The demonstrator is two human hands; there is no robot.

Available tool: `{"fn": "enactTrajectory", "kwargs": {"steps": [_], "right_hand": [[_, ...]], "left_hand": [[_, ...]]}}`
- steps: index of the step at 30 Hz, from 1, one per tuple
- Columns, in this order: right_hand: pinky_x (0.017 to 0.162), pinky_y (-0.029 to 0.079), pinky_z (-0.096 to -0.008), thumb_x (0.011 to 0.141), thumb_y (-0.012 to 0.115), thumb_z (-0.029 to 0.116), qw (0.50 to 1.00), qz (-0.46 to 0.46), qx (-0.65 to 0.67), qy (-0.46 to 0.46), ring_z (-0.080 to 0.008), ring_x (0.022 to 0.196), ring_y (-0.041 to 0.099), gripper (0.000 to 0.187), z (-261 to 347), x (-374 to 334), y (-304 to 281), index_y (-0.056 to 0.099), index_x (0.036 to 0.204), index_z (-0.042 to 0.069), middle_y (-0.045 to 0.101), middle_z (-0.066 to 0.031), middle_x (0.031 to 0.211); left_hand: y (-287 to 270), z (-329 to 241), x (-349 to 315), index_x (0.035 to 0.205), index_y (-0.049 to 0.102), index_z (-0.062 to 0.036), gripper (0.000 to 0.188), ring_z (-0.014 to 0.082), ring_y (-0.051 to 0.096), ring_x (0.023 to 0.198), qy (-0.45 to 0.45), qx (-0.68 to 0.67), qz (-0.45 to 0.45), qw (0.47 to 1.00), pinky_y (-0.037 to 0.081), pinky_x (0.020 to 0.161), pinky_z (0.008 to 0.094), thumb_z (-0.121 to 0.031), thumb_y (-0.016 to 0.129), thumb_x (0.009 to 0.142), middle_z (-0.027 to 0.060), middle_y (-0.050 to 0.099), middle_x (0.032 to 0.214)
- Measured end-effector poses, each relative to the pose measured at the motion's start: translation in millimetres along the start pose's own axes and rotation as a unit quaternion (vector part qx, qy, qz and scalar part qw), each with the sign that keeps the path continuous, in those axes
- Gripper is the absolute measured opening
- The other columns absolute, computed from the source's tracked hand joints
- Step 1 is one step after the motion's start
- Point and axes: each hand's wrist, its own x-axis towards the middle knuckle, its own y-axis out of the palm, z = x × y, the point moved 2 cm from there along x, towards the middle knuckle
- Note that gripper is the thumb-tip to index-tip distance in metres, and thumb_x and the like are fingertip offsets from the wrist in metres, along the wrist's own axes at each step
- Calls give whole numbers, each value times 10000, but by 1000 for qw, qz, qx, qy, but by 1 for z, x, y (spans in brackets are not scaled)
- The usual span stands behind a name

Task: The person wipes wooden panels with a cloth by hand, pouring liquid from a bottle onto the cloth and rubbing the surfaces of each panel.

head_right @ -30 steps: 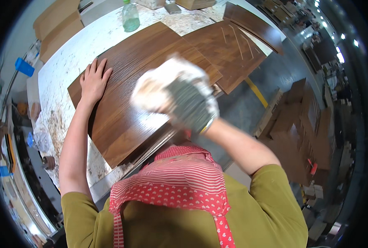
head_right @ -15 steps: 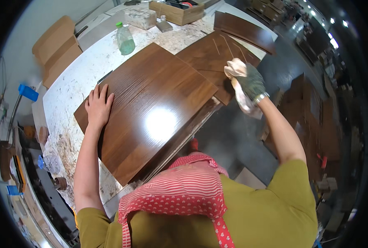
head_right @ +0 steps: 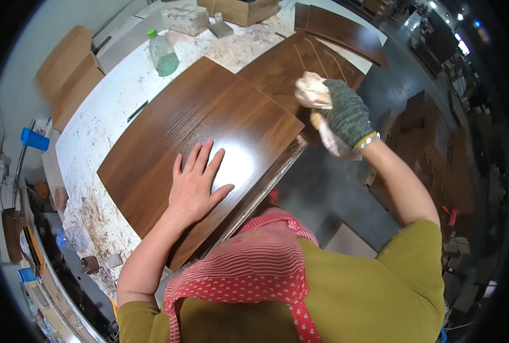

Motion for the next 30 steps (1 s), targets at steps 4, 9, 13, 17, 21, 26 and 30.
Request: {"fn": "enactTrajectory", "kwargs": {"steps": [4,9,13,17,21,26,30], "right_hand": [[873,437,-352,757,615,223,943,17,-233,-239,-309,1011,547,401,29,-53,49,549,1104,32,567,-178,1084],[873,433,-379,771,622,254,992,33,-103,64,-337,1000,547,394,-64,-31,23,550,1089,33,572,-196,1058],[898,424,-384,806,598,304,997,5,42,60,-331,1037,546,424,-11,-40,15,546,1135,41,571,-196,1090],[971,387,-411,769,625,259,967,71,-203,-139,-361,1114,497,494,19,-57,56,518,1178,4,533,-199,1170],[864,441,-389,797,576,260,986,73,-103,109,-325,955,570,334,-31,-11,9,598,1056,52,583,-162,1074],[961,388,-419,765,638,304,988,114,-62,-81,-339,1107,511,535,31,-24,19,519,1240,91,539,-165,1183],[993,356,-443,749,659,340,939,117,-111,-304,-338,1141,487,622,27,6,96,473,1261,40,509,-182,1228]], "left_hand": [[-3,-3,2,1395,347,-143,701,315,236,1356,17,1,-15,1000,175,1071,547,-487,563,824,138,238,1481],[-4,1,-1,1392,349,-134,701,331,241,1352,17,-10,-14,1000,172,1064,562,-480,565,822,147,245,1476],[1,-1,-1,1390,351,-128,698,336,243,1349,7,-2,10,1000,175,1061,565,-477,563,823,151,244,1475],[-5,-3,3,1386,352,-116,700,342,251,1343,31,15,-8,999,179,1060,563,-474,563,822,158,240,1476],[-2,0,2,1384,351,-105,703,347,253,1340,28,17,-20,999,183,1056,565,-471,563,822,160,234,1478],[-2,1,-2,1370,379,-112,691,341,268,1333,11,8,-11,1000,210,1039,574,-484,560,816,160,253,1468],[-7,-3,5,1356,400,-111,670,342,273,1330,16,-8,-16,1000,231,1025,586,-480,552,818,159,258,1465]]}}
